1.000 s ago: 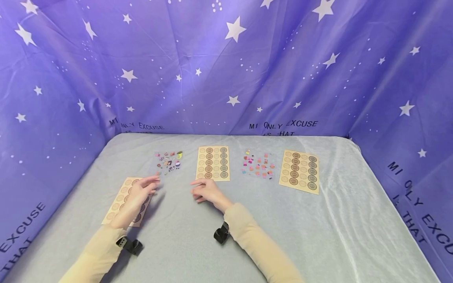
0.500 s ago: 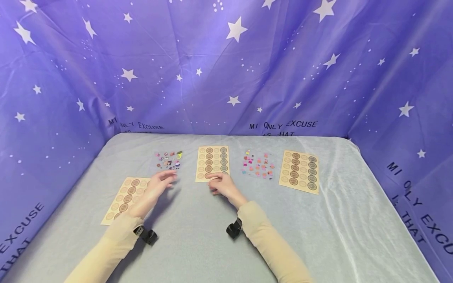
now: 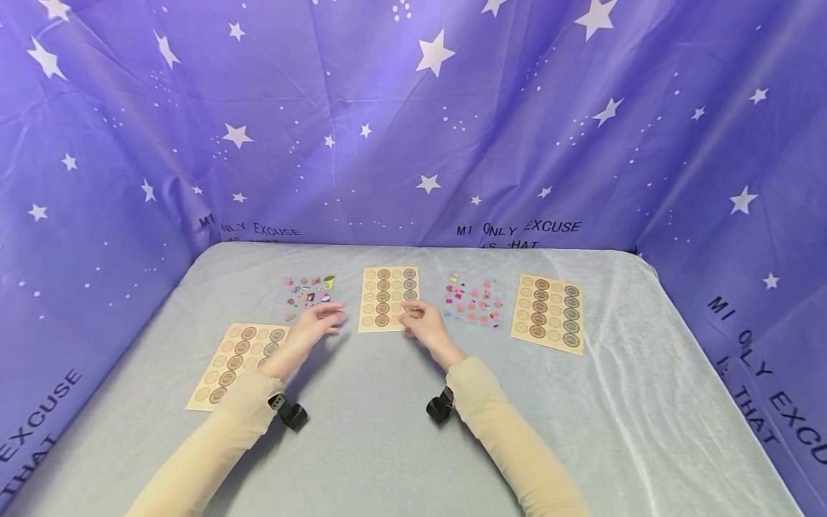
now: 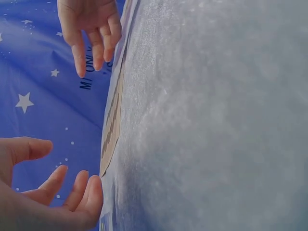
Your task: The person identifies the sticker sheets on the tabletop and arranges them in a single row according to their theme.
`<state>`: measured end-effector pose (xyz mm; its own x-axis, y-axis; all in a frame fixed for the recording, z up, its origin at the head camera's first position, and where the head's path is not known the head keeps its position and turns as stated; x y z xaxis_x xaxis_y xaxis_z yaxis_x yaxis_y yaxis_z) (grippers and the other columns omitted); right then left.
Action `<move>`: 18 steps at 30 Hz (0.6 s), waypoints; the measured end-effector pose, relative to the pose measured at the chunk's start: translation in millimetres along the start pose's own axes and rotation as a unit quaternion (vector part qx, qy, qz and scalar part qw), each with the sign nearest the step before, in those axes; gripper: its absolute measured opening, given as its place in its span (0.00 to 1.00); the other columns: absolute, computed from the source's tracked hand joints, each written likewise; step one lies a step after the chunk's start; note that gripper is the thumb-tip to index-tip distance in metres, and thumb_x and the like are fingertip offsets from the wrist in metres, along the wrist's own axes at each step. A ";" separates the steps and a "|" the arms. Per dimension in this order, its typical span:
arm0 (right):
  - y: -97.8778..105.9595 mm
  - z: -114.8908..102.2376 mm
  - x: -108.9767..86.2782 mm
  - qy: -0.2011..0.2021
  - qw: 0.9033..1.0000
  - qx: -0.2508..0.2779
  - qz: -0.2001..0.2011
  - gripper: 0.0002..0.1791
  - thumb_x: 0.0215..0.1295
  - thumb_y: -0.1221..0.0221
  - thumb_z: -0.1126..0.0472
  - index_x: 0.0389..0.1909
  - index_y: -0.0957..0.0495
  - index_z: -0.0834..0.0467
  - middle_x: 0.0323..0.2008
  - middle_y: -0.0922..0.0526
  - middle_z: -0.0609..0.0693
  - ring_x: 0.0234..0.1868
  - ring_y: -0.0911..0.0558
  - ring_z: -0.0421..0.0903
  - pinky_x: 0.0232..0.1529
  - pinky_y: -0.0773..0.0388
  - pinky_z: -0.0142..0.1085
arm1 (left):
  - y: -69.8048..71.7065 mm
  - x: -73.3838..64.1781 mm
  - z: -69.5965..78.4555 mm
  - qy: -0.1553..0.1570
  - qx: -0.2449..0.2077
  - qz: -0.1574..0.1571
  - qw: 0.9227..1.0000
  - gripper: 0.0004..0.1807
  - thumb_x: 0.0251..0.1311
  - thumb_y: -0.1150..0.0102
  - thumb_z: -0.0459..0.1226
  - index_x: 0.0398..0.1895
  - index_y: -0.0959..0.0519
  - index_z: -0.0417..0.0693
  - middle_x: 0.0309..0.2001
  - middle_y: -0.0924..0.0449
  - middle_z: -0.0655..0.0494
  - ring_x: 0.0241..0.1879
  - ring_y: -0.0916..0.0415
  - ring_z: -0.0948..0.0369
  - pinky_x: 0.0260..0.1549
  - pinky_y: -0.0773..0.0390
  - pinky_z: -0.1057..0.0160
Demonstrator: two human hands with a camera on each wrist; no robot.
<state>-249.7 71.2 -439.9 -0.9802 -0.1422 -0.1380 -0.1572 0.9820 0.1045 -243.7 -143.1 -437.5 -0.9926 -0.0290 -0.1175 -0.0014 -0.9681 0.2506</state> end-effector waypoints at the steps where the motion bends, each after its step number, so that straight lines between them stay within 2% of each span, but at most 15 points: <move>1: 1.5 0.0 1.3 0.003 1.000 0.001 0.005 0.22 0.52 0.49 0.72 0.52 0.32 0.71 0.36 0.22 0.62 0.31 0.21 0.48 0.35 0.21 0.38 | -1.9 1.6 0.3 0.002 -0.001 -0.005 1.000 0.18 0.54 0.49 0.27 0.50 0.29 0.30 0.44 0.26 0.36 0.41 0.27 0.50 0.38 0.23 0.58; 5: 7.3 4.2 8.8 0.000 1.000 0.012 0.019 0.23 0.52 0.48 0.70 0.52 0.32 0.70 0.34 0.22 0.55 0.32 0.22 0.43 0.35 0.21 0.33 | -7.8 6.1 2.6 0.001 0.004 -0.025 1.000 0.21 0.53 0.49 0.27 0.52 0.31 0.30 0.46 0.27 0.35 0.43 0.27 0.50 0.42 0.24 0.57; 7: 9.9 5.8 12.9 -0.005 1.000 0.017 0.024 0.23 0.53 0.48 0.70 0.53 0.32 0.68 0.35 0.23 0.55 0.33 0.22 0.44 0.36 0.21 0.33 | -10.1 6.1 7.3 0.001 0.004 -0.038 0.999 0.22 0.53 0.50 0.26 0.54 0.33 0.30 0.48 0.29 0.34 0.46 0.29 0.49 0.44 0.25 0.56; 9: 12.2 5.1 15.4 -0.008 0.999 0.016 0.035 0.22 0.54 0.48 0.70 0.53 0.32 0.67 0.37 0.24 0.56 0.36 0.22 0.47 0.38 0.22 0.34 | -11.8 7.9 9.0 0.000 0.005 -0.045 0.999 0.22 0.53 0.50 0.27 0.54 0.34 0.30 0.49 0.30 0.33 0.47 0.30 0.48 0.45 0.26 0.55; 12: 14.3 1.6 17.2 0.010 0.999 0.002 0.048 0.22 0.55 0.47 0.71 0.53 0.33 0.69 0.43 0.26 0.64 0.41 0.24 0.51 0.42 0.23 0.38 | -13.6 11.4 10.2 0.003 0.008 -0.045 0.999 0.22 0.54 0.50 0.27 0.54 0.33 0.31 0.50 0.30 0.35 0.47 0.30 0.49 0.46 0.26 0.55; 14: 15.4 0.7 18.3 0.024 0.998 -0.008 0.055 0.23 0.54 0.47 0.72 0.53 0.33 0.70 0.46 0.28 0.67 0.43 0.26 0.50 0.44 0.24 0.37 | -14.9 16.6 7.2 0.000 0.011 -0.040 0.999 0.22 0.53 0.49 0.28 0.54 0.32 0.32 0.50 0.30 0.37 0.47 0.30 0.50 0.45 0.26 0.56; 18: 16.5 3.1 21.8 0.031 0.998 -0.017 0.056 0.24 0.54 0.48 0.70 0.55 0.34 0.70 0.49 0.29 0.67 0.46 0.27 0.50 0.46 0.26 0.34 | -16.6 24.1 5.4 -0.007 0.021 -0.032 0.999 0.22 0.51 0.47 0.28 0.53 0.31 0.33 0.52 0.30 0.39 0.51 0.32 0.50 0.51 0.30 0.57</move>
<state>-273.3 84.7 -444.3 -0.9972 -0.0398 -0.0632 -0.0490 0.9874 0.1503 -268.2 -126.4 -439.3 -0.9920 0.0360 -0.1206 -0.0690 -0.9568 0.2824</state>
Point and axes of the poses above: each hand's wrist, its own x-axis towards the middle knuckle, its own y-axis out of the back of the hand, z = x × y, the point moved 3 cm from there along x, towards the middle knuckle
